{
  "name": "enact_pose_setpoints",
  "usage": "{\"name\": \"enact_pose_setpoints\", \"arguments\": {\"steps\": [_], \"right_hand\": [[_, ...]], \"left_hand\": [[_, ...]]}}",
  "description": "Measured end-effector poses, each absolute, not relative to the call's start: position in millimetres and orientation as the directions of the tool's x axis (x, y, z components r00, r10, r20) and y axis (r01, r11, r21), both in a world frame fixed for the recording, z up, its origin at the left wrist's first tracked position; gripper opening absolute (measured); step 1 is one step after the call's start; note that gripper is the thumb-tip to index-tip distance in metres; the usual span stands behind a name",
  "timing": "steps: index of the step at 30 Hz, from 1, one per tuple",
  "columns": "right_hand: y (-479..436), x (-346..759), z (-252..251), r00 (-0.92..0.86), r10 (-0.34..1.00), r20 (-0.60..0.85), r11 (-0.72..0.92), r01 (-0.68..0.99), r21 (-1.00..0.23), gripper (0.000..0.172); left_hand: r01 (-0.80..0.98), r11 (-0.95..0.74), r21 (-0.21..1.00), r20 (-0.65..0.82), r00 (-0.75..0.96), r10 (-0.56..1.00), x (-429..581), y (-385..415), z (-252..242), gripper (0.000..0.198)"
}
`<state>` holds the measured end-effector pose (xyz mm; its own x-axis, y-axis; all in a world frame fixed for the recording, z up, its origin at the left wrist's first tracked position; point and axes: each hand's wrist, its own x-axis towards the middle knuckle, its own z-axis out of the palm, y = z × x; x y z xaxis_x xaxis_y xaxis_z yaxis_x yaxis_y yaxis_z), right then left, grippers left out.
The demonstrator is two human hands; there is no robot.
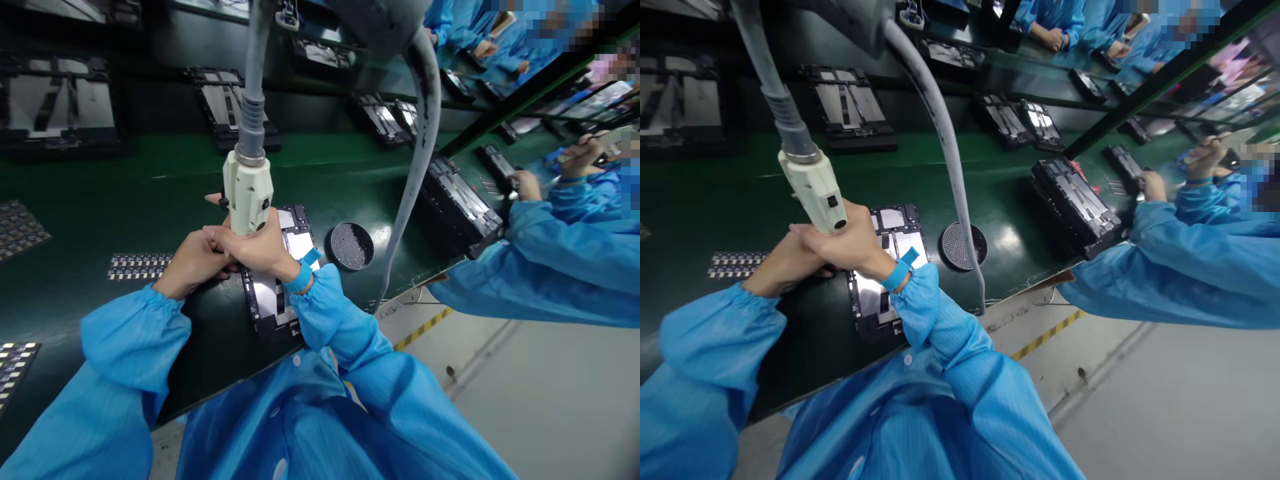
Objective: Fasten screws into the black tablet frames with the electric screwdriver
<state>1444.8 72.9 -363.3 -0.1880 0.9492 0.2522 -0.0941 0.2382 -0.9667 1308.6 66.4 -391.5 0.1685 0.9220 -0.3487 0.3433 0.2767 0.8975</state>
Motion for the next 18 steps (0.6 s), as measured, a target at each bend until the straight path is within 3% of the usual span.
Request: {"name": "enact_pose_setpoints", "arguments": {"steps": [11, 18], "right_hand": [[73, 1444, -364, -0.187, 0.952, 0.242, 0.237, -0.048, -0.97, 0.03], [72, 1441, -375, -0.205, 0.941, 0.271, 0.287, 0.053, -0.957, 0.027]], "left_hand": [[0.313, 0.315, 0.896, -0.38, 0.172, 0.909, 1310, 67, -389, 0.045], [0.205, 0.338, 0.918, -0.367, 0.121, 0.922, 1309, 65, -394, 0.03]]}}
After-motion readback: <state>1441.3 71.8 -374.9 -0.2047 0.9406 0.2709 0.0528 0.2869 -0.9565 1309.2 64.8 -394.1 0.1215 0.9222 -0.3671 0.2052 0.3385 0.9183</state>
